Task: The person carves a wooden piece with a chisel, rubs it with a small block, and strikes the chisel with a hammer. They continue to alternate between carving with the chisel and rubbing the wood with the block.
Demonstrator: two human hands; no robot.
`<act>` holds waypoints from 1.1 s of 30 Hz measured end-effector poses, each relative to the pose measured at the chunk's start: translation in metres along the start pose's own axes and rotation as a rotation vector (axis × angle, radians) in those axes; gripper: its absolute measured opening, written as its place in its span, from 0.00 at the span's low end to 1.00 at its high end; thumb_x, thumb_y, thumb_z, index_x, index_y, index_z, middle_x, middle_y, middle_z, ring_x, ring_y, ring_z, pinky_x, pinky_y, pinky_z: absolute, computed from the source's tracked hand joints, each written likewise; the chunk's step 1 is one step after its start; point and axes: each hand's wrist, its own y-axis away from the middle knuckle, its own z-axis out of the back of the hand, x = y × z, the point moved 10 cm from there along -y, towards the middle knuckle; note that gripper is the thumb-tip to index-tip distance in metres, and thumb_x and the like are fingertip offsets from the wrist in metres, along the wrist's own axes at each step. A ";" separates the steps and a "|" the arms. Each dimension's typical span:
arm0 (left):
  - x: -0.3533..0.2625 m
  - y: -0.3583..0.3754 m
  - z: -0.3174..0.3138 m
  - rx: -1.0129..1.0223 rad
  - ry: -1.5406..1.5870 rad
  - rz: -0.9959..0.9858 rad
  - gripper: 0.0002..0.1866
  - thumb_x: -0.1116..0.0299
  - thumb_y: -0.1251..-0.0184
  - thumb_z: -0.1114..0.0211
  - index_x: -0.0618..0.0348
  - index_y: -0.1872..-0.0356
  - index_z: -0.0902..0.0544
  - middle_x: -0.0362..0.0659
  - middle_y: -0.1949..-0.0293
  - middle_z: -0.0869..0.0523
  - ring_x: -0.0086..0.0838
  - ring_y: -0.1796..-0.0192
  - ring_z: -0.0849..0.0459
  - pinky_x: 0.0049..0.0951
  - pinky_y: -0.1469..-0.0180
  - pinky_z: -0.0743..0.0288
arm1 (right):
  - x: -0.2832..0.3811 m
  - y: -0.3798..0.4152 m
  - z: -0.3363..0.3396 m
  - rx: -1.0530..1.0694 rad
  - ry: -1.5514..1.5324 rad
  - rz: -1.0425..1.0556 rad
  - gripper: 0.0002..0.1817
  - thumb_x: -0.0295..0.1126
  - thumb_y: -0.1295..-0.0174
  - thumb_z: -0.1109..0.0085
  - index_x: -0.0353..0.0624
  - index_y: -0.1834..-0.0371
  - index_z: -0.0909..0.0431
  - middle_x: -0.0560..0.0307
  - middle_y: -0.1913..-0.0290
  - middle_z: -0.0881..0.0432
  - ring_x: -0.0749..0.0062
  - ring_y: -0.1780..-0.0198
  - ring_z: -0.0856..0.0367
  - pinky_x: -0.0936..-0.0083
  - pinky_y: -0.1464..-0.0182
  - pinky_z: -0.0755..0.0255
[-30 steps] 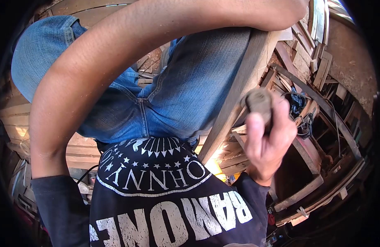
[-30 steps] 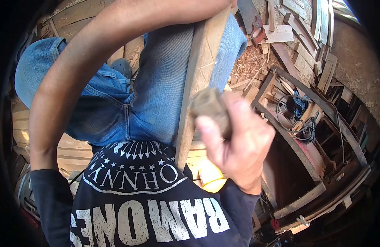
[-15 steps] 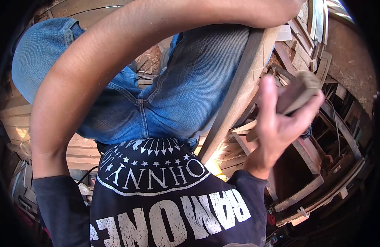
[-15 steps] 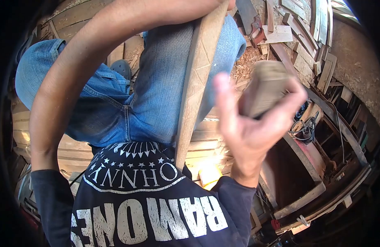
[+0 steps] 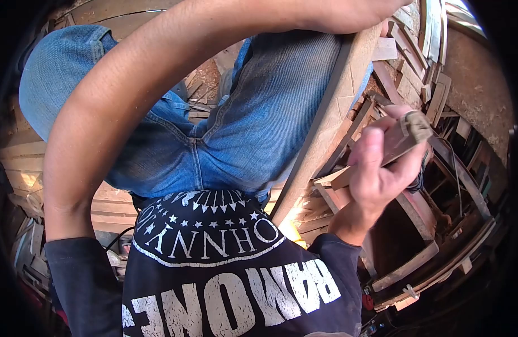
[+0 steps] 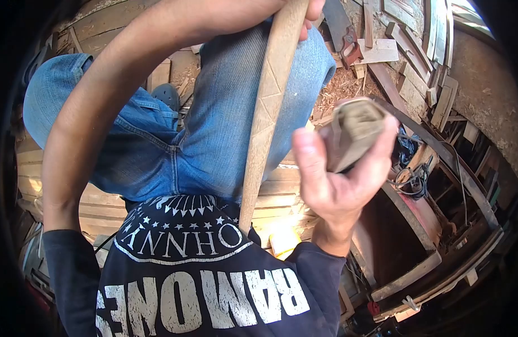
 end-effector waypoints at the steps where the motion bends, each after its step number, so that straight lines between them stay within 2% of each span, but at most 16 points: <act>1: -0.008 0.008 0.001 -0.010 0.037 -0.027 0.19 0.65 0.27 0.54 0.68 0.72 0.21 0.45 0.76 0.18 0.28 0.73 0.18 0.31 0.68 0.24 | -0.002 0.002 -0.004 0.053 0.030 0.020 0.19 0.31 0.33 0.39 0.32 0.44 0.30 0.62 0.74 0.26 0.86 0.81 0.31 0.87 0.81 0.38; 4: -0.017 0.002 -0.002 -0.015 0.083 -0.051 0.19 0.65 0.27 0.53 0.68 0.72 0.21 0.43 0.76 0.18 0.25 0.72 0.19 0.30 0.67 0.25 | 0.003 0.001 -0.014 0.118 -0.019 0.050 0.24 0.36 0.35 0.35 0.30 0.45 0.31 0.63 0.74 0.27 0.86 0.81 0.31 0.87 0.79 0.37; 6: -0.021 0.004 0.006 -0.064 -0.021 0.009 0.20 0.64 0.26 0.54 0.68 0.71 0.21 0.45 0.75 0.17 0.25 0.70 0.18 0.30 0.65 0.24 | -0.006 0.006 -0.023 0.211 -0.066 -0.095 0.44 0.50 0.56 0.16 0.31 0.46 0.29 0.57 0.69 0.19 0.77 0.72 0.19 0.81 0.68 0.25; 9: -0.023 -0.004 0.016 -0.185 0.123 0.146 0.21 0.63 0.25 0.54 0.70 0.69 0.20 0.47 0.74 0.16 0.27 0.70 0.17 0.31 0.65 0.23 | 0.018 0.009 -0.042 0.326 0.086 0.170 0.41 0.49 0.62 0.13 0.32 0.51 0.24 0.58 0.71 0.17 0.74 0.72 0.16 0.79 0.69 0.23; 11: -0.041 -0.013 0.021 -0.245 0.033 0.210 0.22 0.62 0.25 0.54 0.71 0.69 0.19 0.49 0.75 0.16 0.29 0.72 0.17 0.32 0.65 0.23 | 0.021 0.009 -0.046 0.333 0.014 0.155 0.35 0.43 0.61 0.13 0.33 0.54 0.21 0.60 0.73 0.18 0.77 0.76 0.18 0.81 0.72 0.25; 13: -0.053 -0.017 0.033 -0.366 -0.138 0.333 0.25 0.60 0.23 0.54 0.73 0.71 0.19 0.51 0.75 0.16 0.34 0.75 0.17 0.33 0.65 0.22 | 0.010 0.007 -0.040 0.208 -0.247 -0.078 0.26 0.36 0.57 0.15 0.34 0.60 0.19 0.60 0.75 0.19 0.81 0.78 0.20 0.83 0.75 0.28; 15: -0.106 0.008 0.011 -0.201 -0.400 -0.368 0.24 0.62 0.22 0.56 0.74 0.69 0.19 0.51 0.79 0.18 0.36 0.76 0.18 0.35 0.68 0.22 | 0.020 -0.002 -0.042 0.191 -0.349 -0.034 0.18 0.31 0.54 0.19 0.35 0.66 0.19 0.62 0.77 0.19 0.83 0.78 0.22 0.84 0.75 0.30; 16: -0.093 -0.013 -0.001 0.115 -0.542 0.036 0.22 0.66 0.21 0.59 0.76 0.66 0.21 0.50 0.81 0.22 0.37 0.78 0.19 0.36 0.73 0.23 | 0.017 -0.007 -0.038 0.081 -0.365 -0.082 0.16 0.30 0.52 0.20 0.36 0.67 0.19 0.63 0.77 0.19 0.83 0.78 0.23 0.84 0.74 0.31; 17: -0.079 -0.003 -0.010 0.177 -0.408 -0.041 0.20 0.69 0.21 0.61 0.76 0.65 0.24 0.48 0.81 0.23 0.35 0.79 0.20 0.37 0.79 0.26 | 0.014 -0.010 -0.035 -0.030 -0.383 -0.128 0.14 0.29 0.50 0.21 0.36 0.69 0.20 0.64 0.77 0.20 0.83 0.78 0.24 0.84 0.74 0.31; 19: -0.064 -0.009 -0.022 0.323 -0.367 0.165 0.19 0.61 0.18 0.58 0.71 0.57 0.27 0.49 0.79 0.23 0.34 0.80 0.21 0.35 0.81 0.28 | 0.013 -0.016 -0.046 -0.007 -0.398 -0.281 0.11 0.26 0.46 0.25 0.36 0.67 0.20 0.64 0.74 0.20 0.82 0.74 0.25 0.82 0.71 0.31; 22: -0.041 -0.008 -0.025 0.209 -0.146 -0.125 0.19 0.58 0.18 0.56 0.65 0.46 0.26 0.52 0.68 0.18 0.42 0.76 0.18 0.42 0.73 0.20 | 0.015 -0.013 -0.053 0.086 -0.336 -0.266 0.17 0.30 0.49 0.21 0.35 0.63 0.21 0.60 0.70 0.18 0.79 0.71 0.22 0.81 0.68 0.28; 24: -0.042 0.003 -0.029 0.196 -0.200 0.019 0.19 0.57 0.25 0.41 0.66 0.65 0.15 0.55 0.75 0.15 0.48 0.69 0.13 0.43 0.64 0.19 | 0.020 -0.010 -0.031 0.026 -0.244 -0.124 0.19 0.31 0.49 0.21 0.35 0.61 0.22 0.59 0.70 0.18 0.78 0.71 0.21 0.80 0.67 0.27; 26: -0.041 0.015 -0.040 0.280 -0.260 -0.002 0.17 0.57 0.24 0.42 0.63 0.60 0.17 0.51 0.77 0.17 0.41 0.73 0.16 0.38 0.67 0.23 | 0.010 -0.001 0.000 -0.210 -0.204 -0.026 0.28 0.34 0.49 0.22 0.33 0.50 0.26 0.57 0.70 0.18 0.78 0.72 0.21 0.79 0.68 0.26; 27: -0.036 0.023 -0.050 0.354 -0.304 -0.013 0.15 0.57 0.23 0.42 0.61 0.55 0.20 0.48 0.78 0.19 0.34 0.77 0.19 0.33 0.70 0.27 | -0.003 -0.003 0.014 -0.252 -0.388 -0.094 0.30 0.36 0.43 0.27 0.32 0.44 0.31 0.57 0.74 0.20 0.79 0.78 0.24 0.82 0.74 0.29; 29: -0.042 0.031 -0.061 0.395 -0.308 -0.148 0.16 0.56 0.24 0.42 0.62 0.56 0.21 0.49 0.79 0.19 0.39 0.76 0.18 0.37 0.71 0.28 | -0.001 -0.015 0.037 -0.401 -0.363 -0.196 0.29 0.45 0.30 0.39 0.28 0.41 0.31 0.63 0.83 0.30 0.82 0.84 0.32 0.85 0.83 0.38; 33: -0.028 0.048 -0.094 0.613 -0.266 0.021 0.18 0.57 0.25 0.41 0.64 0.51 0.24 0.53 0.77 0.19 0.46 0.74 0.17 0.42 0.69 0.27 | -0.027 -0.047 0.048 -0.240 -0.524 -0.307 0.28 0.46 0.24 0.50 0.25 0.42 0.26 0.65 0.83 0.32 0.87 0.86 0.39 0.85 0.86 0.46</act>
